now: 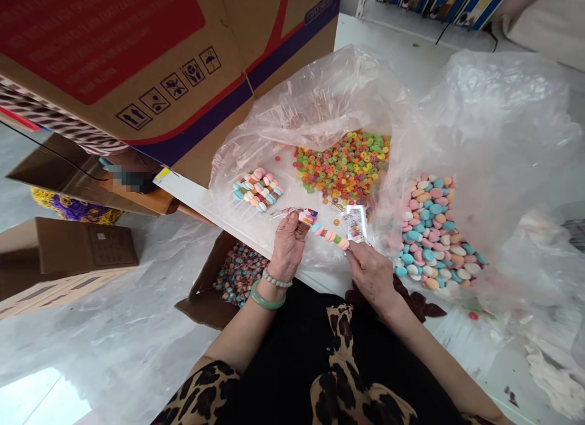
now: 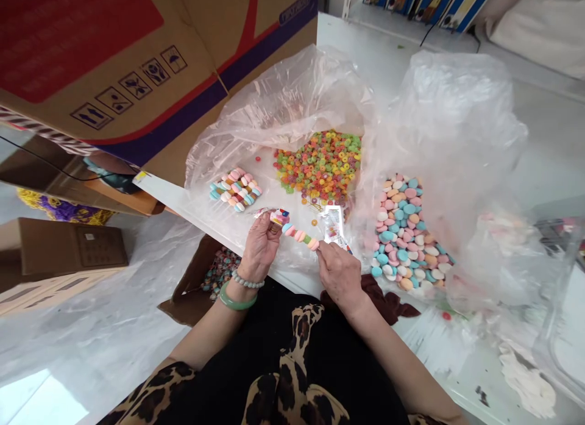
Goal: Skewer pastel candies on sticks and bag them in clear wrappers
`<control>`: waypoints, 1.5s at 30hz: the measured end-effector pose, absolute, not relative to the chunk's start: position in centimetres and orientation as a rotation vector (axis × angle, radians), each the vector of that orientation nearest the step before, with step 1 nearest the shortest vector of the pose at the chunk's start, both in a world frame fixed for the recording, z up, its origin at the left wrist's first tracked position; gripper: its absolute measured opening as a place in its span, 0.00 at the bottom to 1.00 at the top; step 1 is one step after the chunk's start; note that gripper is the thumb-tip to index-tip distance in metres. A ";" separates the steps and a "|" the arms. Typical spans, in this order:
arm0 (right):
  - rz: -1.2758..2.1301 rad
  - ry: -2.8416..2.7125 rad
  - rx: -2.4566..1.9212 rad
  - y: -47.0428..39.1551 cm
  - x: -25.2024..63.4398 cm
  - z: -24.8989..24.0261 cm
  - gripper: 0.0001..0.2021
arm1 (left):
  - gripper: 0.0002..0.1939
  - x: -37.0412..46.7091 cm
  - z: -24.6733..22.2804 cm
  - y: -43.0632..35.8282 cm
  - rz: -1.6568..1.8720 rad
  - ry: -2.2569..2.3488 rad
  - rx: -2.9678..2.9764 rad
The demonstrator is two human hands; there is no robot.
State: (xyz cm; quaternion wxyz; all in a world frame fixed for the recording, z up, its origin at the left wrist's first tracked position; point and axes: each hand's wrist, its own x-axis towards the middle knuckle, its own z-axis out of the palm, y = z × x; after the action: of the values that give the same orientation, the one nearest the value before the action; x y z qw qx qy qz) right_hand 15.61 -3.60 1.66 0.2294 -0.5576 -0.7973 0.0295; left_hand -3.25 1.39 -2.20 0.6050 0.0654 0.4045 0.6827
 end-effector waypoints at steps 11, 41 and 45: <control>0.490 -2.033 -1.550 -3.1 15.3 1.4 0.15 | 0.06 -3.0 -2.2 1.4 1.522 0.823 0.049; 1.193 -1.708 -1.694 -2.3 16.3 1.4 0.16 | 0.11 -5.0 -2.5 1.6 1.411 0.909 0.292; 1.490 -1.424 -1.680 -2.1 16.2 1.0 0.17 | 0.11 -5.1 -2.6 1.6 1.355 0.937 0.301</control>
State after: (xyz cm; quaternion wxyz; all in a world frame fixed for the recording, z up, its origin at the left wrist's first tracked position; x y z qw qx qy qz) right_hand 16.17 -2.07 0.99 0.2388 -0.6136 -0.5201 0.5440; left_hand -5.13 1.55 -2.56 0.6694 0.1336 0.4158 0.6010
